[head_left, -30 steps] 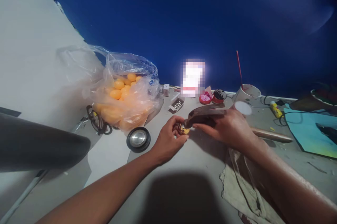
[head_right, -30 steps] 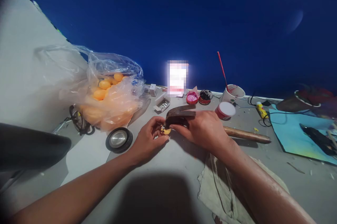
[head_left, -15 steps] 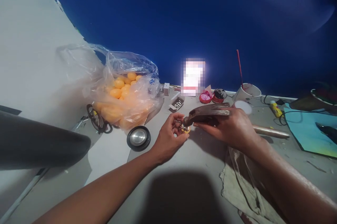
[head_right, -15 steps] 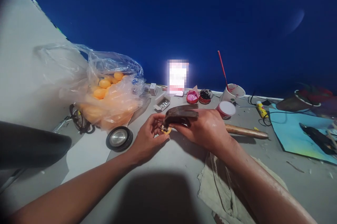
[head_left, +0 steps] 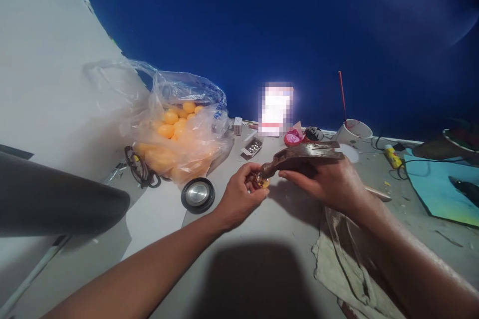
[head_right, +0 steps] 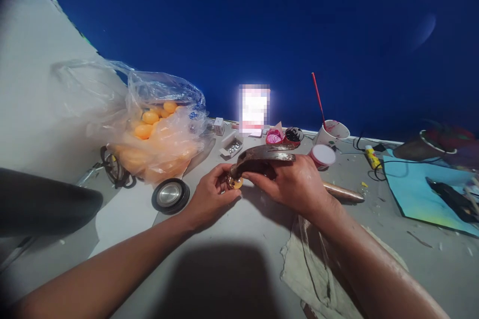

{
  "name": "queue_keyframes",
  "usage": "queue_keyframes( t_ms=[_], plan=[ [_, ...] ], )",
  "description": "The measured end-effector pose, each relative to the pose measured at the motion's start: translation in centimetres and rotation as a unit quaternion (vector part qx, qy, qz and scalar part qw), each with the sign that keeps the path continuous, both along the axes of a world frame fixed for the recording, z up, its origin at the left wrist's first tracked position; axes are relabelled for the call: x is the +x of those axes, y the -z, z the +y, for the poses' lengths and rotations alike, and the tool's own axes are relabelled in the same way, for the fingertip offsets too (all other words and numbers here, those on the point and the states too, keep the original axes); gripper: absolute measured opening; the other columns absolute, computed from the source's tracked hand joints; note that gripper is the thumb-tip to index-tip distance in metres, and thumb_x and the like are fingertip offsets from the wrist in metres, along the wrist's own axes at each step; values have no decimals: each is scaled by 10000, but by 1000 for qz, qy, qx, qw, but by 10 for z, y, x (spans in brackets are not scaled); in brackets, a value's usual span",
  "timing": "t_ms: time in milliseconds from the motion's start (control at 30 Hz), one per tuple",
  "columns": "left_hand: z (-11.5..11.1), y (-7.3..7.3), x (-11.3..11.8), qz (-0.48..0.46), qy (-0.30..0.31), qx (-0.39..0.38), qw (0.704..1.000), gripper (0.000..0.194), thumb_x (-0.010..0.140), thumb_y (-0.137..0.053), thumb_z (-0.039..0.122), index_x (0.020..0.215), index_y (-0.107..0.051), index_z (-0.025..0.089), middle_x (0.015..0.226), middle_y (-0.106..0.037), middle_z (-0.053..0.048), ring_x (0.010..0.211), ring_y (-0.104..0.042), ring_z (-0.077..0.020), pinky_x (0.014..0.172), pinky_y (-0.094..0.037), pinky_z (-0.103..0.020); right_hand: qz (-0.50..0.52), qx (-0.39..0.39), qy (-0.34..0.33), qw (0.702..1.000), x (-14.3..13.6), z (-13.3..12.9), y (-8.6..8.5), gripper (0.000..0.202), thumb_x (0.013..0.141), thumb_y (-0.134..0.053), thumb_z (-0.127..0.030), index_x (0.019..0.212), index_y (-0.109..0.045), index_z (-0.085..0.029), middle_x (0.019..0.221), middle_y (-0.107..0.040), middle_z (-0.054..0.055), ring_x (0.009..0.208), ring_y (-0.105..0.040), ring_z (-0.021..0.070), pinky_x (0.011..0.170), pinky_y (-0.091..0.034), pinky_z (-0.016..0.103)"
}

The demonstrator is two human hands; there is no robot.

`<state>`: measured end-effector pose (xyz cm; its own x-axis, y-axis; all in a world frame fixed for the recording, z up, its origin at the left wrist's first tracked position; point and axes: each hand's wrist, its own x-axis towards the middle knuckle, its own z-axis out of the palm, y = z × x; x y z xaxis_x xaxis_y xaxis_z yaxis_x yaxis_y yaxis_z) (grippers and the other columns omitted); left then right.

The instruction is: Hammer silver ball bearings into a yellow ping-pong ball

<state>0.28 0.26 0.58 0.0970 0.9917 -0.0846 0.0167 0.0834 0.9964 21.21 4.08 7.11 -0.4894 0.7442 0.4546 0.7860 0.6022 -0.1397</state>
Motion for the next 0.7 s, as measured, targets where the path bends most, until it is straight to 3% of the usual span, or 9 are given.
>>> queue_keyframes(
  t_ms=[133,300,500,700],
  plan=[
    [1,1,0,-19,5,0,1000,431,678,-706,164,1098,-612,173,924,-652,-6,801,-575,-133,726,-452,-255,-11,5,-11,1000,-2,0,1,367,927,-670,-544,995,-830,-221,826,-806,83,705,-729,231,626,-488,301],
    [-2,-1,0,21,7,-5,1000,419,681,-684,144,1094,-627,181,832,-614,32,709,-521,-106,660,-411,-233,14,18,-9,1000,0,1,1,372,950,-635,-563,1015,-821,-247,817,-802,60,719,-727,226,662,-500,318],
    [-2,-3,0,43,-14,-7,999,423,651,-698,131,1066,-642,192,858,-627,25,740,-543,-122,689,-436,-243,-69,32,25,997,4,4,1,459,908,-637,-630,819,-814,-216,633,-739,69,544,-657,220,529,-399,316],
    [-2,-5,0,50,-13,-3,999,412,650,-710,149,1056,-647,186,850,-619,23,725,-529,-122,685,-433,-252,-20,13,36,999,5,4,0,411,920,-646,-577,972,-824,-210,793,-795,86,680,-713,233,606,-459,314]
  ],
)
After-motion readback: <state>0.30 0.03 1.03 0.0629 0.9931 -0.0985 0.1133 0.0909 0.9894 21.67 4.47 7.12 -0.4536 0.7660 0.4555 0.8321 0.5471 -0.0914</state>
